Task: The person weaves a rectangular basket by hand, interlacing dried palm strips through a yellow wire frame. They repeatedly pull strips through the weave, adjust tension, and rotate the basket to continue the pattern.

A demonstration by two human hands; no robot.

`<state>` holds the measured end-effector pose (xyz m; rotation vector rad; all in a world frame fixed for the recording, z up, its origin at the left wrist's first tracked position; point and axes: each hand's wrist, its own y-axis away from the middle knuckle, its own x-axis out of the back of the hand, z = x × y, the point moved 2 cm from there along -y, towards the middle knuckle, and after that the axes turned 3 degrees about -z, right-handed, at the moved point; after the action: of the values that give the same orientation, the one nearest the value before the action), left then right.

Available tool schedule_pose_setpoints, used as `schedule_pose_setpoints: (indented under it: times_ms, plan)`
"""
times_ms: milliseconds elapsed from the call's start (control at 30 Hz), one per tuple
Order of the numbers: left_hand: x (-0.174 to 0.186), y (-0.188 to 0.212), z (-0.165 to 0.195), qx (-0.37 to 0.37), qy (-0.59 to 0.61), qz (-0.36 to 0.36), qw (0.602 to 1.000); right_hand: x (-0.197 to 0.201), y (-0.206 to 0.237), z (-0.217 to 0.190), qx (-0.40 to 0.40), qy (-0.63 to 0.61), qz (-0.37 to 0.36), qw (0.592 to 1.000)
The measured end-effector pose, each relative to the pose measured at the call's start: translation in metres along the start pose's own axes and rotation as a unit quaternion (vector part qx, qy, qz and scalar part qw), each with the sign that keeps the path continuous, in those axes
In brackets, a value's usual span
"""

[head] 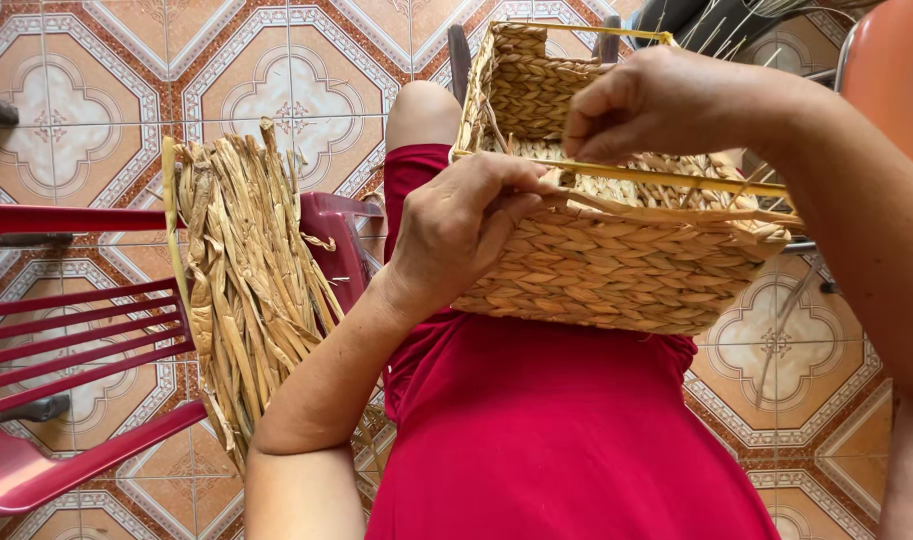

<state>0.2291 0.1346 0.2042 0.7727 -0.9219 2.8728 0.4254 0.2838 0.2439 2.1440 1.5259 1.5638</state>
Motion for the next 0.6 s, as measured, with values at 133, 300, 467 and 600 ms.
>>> schedule_pose_setpoints:
  times_ms: [133, 300, 467, 600]
  plan:
    - [0.008, -0.005, -0.003, -0.042, -0.038, 0.056, 0.997, -0.01, 0.017, 0.024, -0.046, 0.073, -0.03, 0.996]
    - [0.013, -0.026, -0.016, -0.006, 0.069, -0.073, 0.995, -0.019, 0.044, 0.048, -0.035, -0.05, -0.004, 0.998]
    - [0.005, -0.067, -0.028, 0.1, 0.062, -0.337, 0.934, -0.021, 0.069, 0.041, 0.118, -0.152, 0.026, 0.981]
    - [-0.01, -0.093, -0.03, 0.116, 0.071, -0.422, 0.896, -0.042, 0.082, 0.017, 0.176, 0.041, 0.196, 0.964]
